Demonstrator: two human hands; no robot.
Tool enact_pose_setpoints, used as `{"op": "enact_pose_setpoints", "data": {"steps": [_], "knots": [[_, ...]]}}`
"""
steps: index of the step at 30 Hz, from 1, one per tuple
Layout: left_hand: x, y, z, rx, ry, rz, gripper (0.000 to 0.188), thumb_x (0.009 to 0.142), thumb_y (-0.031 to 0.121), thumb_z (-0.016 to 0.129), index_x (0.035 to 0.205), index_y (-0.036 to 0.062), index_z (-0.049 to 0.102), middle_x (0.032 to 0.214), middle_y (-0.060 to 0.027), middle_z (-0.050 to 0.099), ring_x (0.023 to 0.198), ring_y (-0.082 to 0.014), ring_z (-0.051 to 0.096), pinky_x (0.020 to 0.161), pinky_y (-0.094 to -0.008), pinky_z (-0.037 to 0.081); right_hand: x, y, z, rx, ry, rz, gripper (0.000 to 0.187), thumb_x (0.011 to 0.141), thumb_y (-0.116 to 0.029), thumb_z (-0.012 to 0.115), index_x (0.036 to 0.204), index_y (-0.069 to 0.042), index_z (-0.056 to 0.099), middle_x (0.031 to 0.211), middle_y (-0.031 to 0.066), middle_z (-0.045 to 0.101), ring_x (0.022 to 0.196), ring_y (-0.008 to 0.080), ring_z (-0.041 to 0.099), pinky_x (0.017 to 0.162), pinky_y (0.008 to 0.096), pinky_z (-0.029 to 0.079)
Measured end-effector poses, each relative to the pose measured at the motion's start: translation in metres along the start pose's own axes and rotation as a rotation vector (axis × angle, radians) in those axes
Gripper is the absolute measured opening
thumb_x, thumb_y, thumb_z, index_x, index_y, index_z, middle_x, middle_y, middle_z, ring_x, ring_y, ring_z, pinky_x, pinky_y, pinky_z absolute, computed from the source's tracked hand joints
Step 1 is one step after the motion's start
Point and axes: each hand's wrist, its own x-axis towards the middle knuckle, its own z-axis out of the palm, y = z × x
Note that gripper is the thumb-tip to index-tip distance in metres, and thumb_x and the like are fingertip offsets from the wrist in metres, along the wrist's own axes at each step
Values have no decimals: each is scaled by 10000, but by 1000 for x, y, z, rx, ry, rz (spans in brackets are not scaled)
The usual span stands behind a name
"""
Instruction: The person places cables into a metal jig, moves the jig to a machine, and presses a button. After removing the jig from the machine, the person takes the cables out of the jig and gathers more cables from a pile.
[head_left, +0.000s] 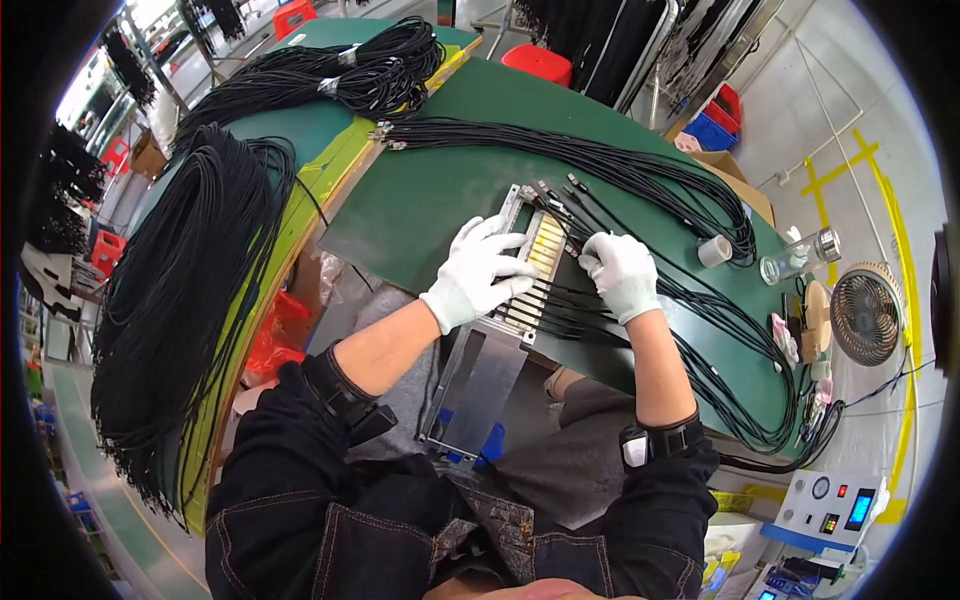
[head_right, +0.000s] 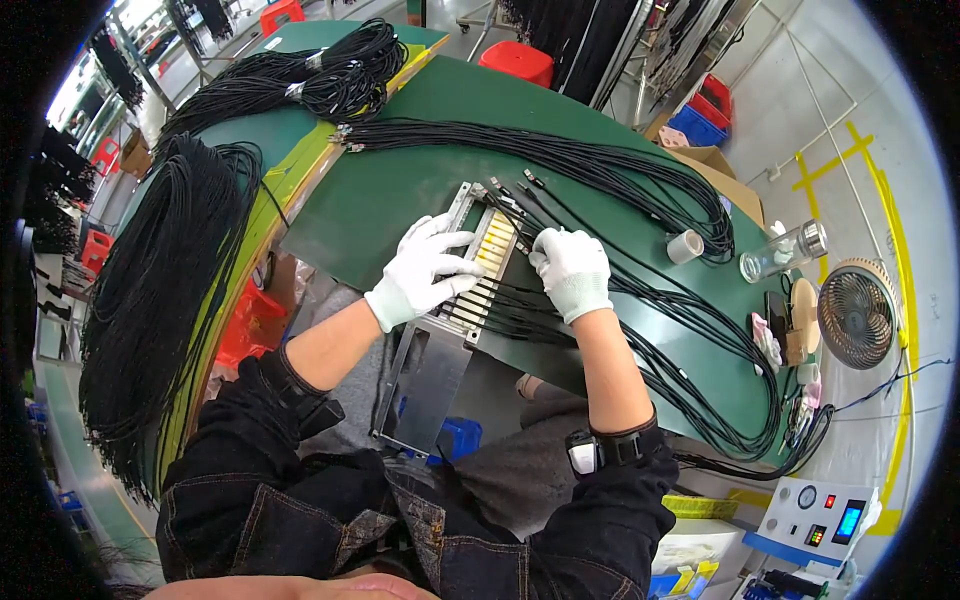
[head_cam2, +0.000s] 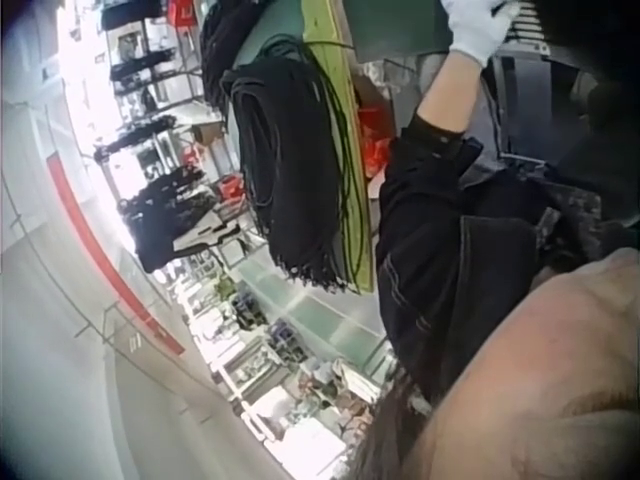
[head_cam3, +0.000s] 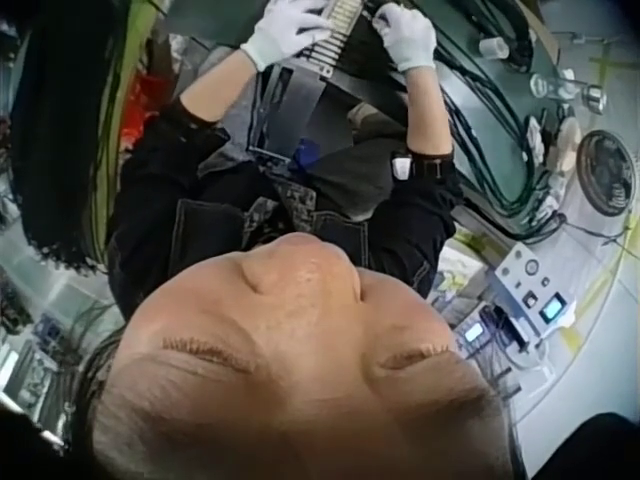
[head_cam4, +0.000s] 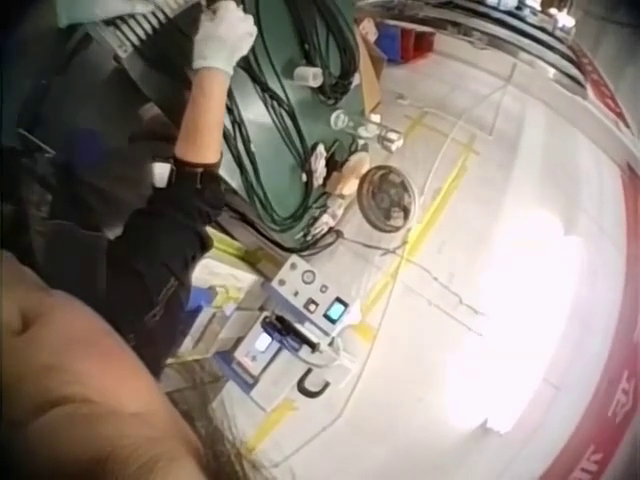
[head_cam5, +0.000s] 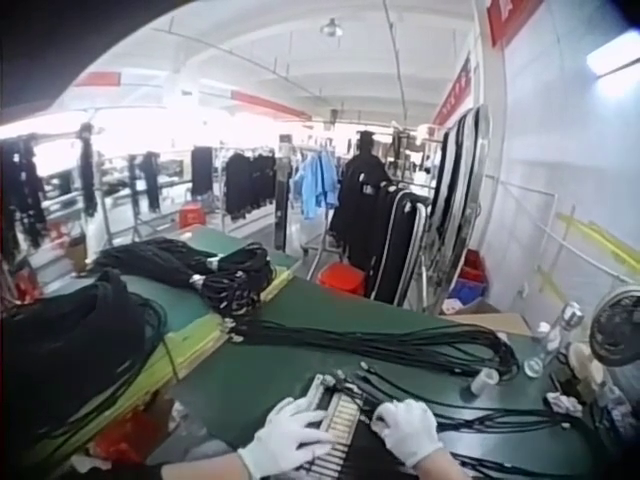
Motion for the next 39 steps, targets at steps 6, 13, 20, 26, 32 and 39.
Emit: {"op": "enact_pose_setpoints", "data": {"steps": [6,13,20,26,32,39], "knots": [[2,-5,6,16,-2,-23,207,846,392,698,972,255,788,1241,-56,660,1331,-335,458,1159,-523,256,0,-3,5,-105,107,-100,116,782,-244,734,773,-135,696,805,73,675,854,296,627,763,424,498],[5,-6,3,-9,34,15,208,852,381,693,984,246,780,1222,-48,668,1319,-335,468,1153,-515,269,1,0,3,-130,109,-84,104,761,-228,745,754,-139,691,803,76,667,836,296,621,744,423,497],[3,0,3,-170,197,-103,151,823,290,733,865,145,742,1175,-62,680,1230,-305,545,1119,-486,320,-7,-35,-5,266,315,-389,105,765,-164,752,815,-112,677,794,98,655,793,317,619,711,415,487],[11,-1,-10,-64,244,-4,159,799,248,749,825,101,693,1069,-67,698,1070,-291,610,1007,-445,417,-10,-36,1,333,165,-387,129,767,-144,759,863,-98,686,817,102,668,786,322,622,704,414,489],[10,-16,-10,37,336,-139,135,824,223,717,878,102,693,934,-56,704,920,-278,635,890,-435,467,-5,-25,-11,320,46,-195,89,802,-201,724,818,-114,714,778,100,670,793,320,629,698,434,495],[7,-16,-12,13,244,-260,123,884,187,667,917,75,705,972,-88,706,942,-279,634,889,-416,464,-7,-19,-8,211,3,-191,89,802,-182,711,800,-94,717,750,100,663,778,318,617,703,429,490]]}}
